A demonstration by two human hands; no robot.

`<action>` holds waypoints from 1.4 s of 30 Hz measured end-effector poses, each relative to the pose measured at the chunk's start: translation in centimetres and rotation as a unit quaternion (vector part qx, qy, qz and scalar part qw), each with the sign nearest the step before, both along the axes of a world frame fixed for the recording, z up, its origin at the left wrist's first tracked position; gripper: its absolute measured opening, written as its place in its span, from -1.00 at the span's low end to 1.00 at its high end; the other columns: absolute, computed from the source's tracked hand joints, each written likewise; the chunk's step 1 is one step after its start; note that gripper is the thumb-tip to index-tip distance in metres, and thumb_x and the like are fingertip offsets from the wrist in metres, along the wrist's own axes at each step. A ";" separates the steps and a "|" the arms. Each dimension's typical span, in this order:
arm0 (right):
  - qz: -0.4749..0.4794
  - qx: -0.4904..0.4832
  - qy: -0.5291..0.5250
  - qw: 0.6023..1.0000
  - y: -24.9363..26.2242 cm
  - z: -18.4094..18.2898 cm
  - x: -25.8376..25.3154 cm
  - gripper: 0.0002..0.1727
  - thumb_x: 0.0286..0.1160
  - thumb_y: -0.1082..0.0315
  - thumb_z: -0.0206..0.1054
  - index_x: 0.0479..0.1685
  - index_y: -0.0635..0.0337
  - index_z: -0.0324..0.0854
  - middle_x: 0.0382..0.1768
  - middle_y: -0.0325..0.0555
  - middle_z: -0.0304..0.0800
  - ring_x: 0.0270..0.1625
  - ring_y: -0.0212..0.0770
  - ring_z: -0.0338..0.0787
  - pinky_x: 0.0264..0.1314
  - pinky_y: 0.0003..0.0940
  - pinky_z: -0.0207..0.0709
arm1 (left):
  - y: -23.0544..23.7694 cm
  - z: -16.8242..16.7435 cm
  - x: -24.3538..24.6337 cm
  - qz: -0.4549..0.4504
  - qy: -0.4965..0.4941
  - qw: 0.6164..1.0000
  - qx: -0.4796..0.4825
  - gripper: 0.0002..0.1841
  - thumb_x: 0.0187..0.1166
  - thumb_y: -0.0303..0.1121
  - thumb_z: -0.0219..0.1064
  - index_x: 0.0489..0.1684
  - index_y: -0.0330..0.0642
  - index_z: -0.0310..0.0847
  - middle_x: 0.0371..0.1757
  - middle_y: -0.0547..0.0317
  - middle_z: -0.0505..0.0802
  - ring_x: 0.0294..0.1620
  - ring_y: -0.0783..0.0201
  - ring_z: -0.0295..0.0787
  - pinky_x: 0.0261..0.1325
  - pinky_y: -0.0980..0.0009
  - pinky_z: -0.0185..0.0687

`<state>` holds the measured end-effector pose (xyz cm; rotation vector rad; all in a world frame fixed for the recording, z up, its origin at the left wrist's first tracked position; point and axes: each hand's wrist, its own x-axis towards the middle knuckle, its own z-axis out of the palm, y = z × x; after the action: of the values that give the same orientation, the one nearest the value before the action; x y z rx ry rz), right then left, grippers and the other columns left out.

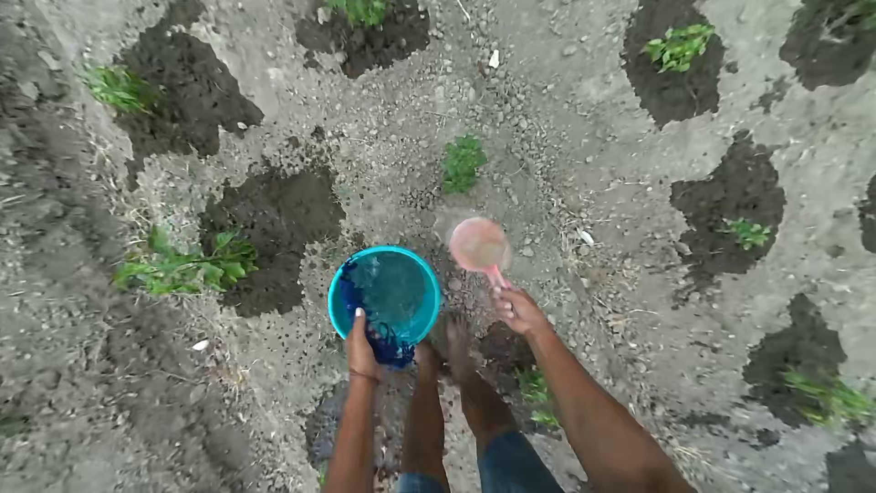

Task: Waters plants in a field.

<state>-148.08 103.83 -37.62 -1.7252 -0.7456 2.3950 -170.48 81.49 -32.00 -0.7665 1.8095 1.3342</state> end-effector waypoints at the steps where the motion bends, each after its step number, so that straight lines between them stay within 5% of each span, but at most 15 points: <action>1: -0.013 0.004 -0.011 1.000 1.4 -1.1 -0.7 -0.78 0.77 0.48 -0.02 0.24 0.15 0.38 -0.55 -0.38 0.51 -0.75 -0.60 0.34 -0.78 -0.73 0.21 | -0.6 -0.6 -0.8 0.000 -0.004 1.000 -0.016 -0.52 0.87 -0.02 0.02 -0.54 -0.07 0.40 -0.72 0.33 0.48 -0.74 0.39 0.44 -0.60 0.44 0.52; 6: -0.032 0.006 -0.032 0.999 7.1 -4.5 -2.4 -0.85 0.77 0.47 0.02 0.17 0.16 0.38 -0.56 -0.34 0.51 -0.76 -0.59 0.33 -0.78 -0.72 0.19 | -5.1 -2.9 -3.5 -0.009 -0.013 0.996 -0.090 -0.61 0.82 -0.05 0.11 -0.39 -0.13 0.49 -0.65 0.30 0.53 -0.68 0.40 0.49 -0.53 0.41 0.57; 11: -0.053 0.000 -0.050 0.997 9.5 -4.9 -2.5 -0.72 0.76 0.47 0.03 0.36 0.17 0.35 -0.55 -0.32 0.50 -0.77 -0.57 0.34 -0.81 -0.72 0.21 | -8.6 -6.3 -4.9 -0.054 -0.025 0.983 -0.172 -0.49 0.83 -0.03 0.09 0.30 -0.40 0.52 -0.09 -0.11 0.73 -0.16 0.13 0.69 -0.02 0.09 0.66; 25: -0.055 0.035 -0.188 0.980 8.7 -2.9 -1.9 -0.79 0.69 0.54 0.14 0.19 0.24 0.46 -0.63 -0.30 0.48 -0.78 -0.52 0.37 -0.81 -0.66 0.21 | -8.8 -8.9 -5.4 -0.021 -0.032 0.977 -0.209 -0.51 0.72 -0.15 0.28 0.41 -0.36 0.49 0.08 -0.21 0.77 -0.02 0.06 0.74 0.10 0.02 0.66; 35: -0.079 0.094 -0.250 0.960 11.4 -2.4 -5.6 -0.84 0.69 0.54 0.12 0.12 0.20 0.44 -0.61 -0.30 0.44 -0.78 -0.52 0.32 -0.82 -0.66 0.20 | -11.2 -12.8 -6.1 0.028 -0.059 0.986 -0.152 -0.62 0.68 -0.20 0.27 0.29 -0.29 0.53 -0.11 0.00 0.78 -0.19 0.20 0.75 -0.09 0.15 0.72; 39: -0.066 0.131 -0.289 0.946 11.6 -2.4 -7.3 -0.85 0.68 0.55 0.12 0.11 0.22 0.42 -0.59 -0.27 0.42 -0.77 -0.49 0.31 -0.80 -0.64 0.21 | -12.2 -14.2 -6.4 0.031 -0.078 0.991 -0.109 -0.74 0.71 -0.24 0.23 0.07 -0.26 0.60 -0.27 0.11 0.78 -0.35 0.27 0.73 -0.25 0.25 0.70; 42: -0.071 0.157 -0.293 0.940 9.5 -1.5 -7.5 -0.83 0.69 0.52 0.11 0.15 0.20 0.41 -0.62 -0.31 0.40 -0.79 -0.50 0.29 -0.81 -0.63 0.20 | -12.7 -14.5 -6.8 0.044 -0.102 0.992 -0.059 -0.79 0.72 -0.28 0.17 0.03 -0.22 0.61 -0.27 0.12 0.80 -0.30 0.26 0.76 -0.19 0.24 0.72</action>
<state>-155.59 113.32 -39.10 -2.2588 -0.9586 1.5526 -177.31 68.80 -46.51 -1.0182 1.7193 1.1645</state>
